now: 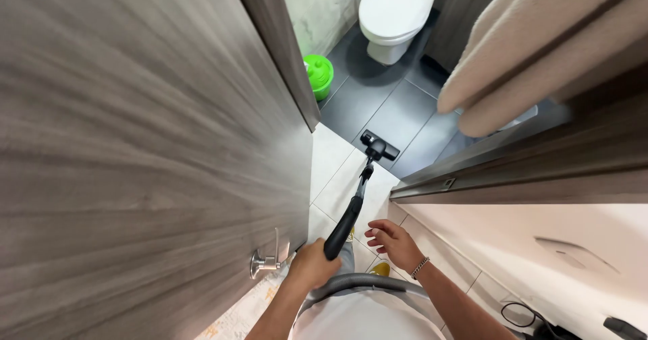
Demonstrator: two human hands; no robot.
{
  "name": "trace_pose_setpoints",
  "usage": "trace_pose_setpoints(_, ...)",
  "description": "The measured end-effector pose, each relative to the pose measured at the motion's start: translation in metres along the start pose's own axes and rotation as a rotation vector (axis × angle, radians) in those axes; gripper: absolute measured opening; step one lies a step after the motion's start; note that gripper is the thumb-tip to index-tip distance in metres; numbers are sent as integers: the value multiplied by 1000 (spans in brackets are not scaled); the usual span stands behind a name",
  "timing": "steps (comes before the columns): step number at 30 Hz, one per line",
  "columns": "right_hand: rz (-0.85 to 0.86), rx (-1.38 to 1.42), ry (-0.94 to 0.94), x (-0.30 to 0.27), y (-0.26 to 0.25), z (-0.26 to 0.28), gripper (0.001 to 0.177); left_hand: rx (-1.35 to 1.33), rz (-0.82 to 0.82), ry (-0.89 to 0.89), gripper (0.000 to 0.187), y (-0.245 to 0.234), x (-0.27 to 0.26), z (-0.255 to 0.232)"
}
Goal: The person is vacuuming the floor and around a bed in a small bedroom and then enters an adjacent bathroom to vacuum the floor there.
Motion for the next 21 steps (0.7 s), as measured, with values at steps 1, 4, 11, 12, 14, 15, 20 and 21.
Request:
trace_pose_setpoints(1, 17, -12, -2, 1, 3, 0, 34, 6, 6, -14, 43, 2, -6, 8)
trace_pose_setpoints(4, 29, -37, 10, 0, 5, -2, 34, 10, 30, -47, 45, 8, -24, 24)
trace_pose_setpoints(11, -38, -42, 7, 5, -25, -5, 34, -32, 44, -73, 46, 3, -18, 13)
trace_pose_setpoints(12, -45, -40, 7, 4, -28, -3, 34, -30, 48, -67, 46, 0, -10, 6)
trace_pose_setpoints(14, -70, -40, 12, 5, -35, 0, 33, -37, 18, -45, 46, -12, 6, -11)
trace_pose_setpoints(15, -78, -39, 10, 5, -38, 2, 33, -36, 20, -37, 46, -15, 18, -18)
trace_pose_setpoints(20, -135, 58, -21, -1, -49, 26, 36, -85, -8, 37, 48, -36, 83, -61)
trace_pose_setpoints(21, -145, 62, -24, -1, -50, 30, 36, -81, -5, 47, 48, -36, 95, -67)
Point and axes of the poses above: each hand's wrist, its own x-axis towards the middle knuckle, its own y-axis out of the palm, z = x × y, the point moved 10 cm from there along x, towards the middle knuckle, and after that the axes turned 1 degree about y, right-handed, at the moved point
